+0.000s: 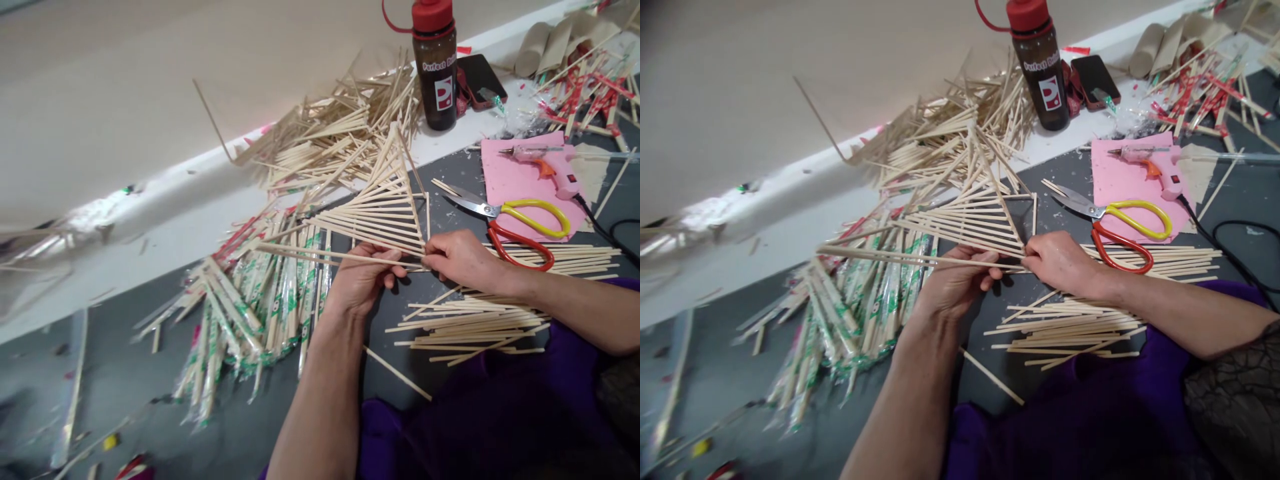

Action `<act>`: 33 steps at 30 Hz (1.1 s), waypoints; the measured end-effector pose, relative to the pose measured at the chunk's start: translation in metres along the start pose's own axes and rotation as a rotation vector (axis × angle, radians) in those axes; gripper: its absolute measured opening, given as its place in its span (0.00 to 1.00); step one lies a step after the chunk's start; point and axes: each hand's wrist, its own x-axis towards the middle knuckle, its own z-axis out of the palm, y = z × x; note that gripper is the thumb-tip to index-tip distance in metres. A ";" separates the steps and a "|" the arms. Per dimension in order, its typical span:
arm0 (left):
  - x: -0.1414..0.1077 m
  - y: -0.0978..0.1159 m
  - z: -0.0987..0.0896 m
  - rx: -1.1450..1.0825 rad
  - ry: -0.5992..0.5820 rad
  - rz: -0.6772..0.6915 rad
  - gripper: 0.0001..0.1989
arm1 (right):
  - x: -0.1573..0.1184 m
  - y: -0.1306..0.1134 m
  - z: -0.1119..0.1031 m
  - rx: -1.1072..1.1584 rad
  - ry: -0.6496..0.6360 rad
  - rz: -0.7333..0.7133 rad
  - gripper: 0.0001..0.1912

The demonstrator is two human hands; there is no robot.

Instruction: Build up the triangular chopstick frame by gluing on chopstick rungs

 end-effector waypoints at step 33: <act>-0.019 -0.005 0.010 0.052 0.044 0.039 0.18 | 0.002 0.001 0.003 -0.046 -0.008 -0.006 0.09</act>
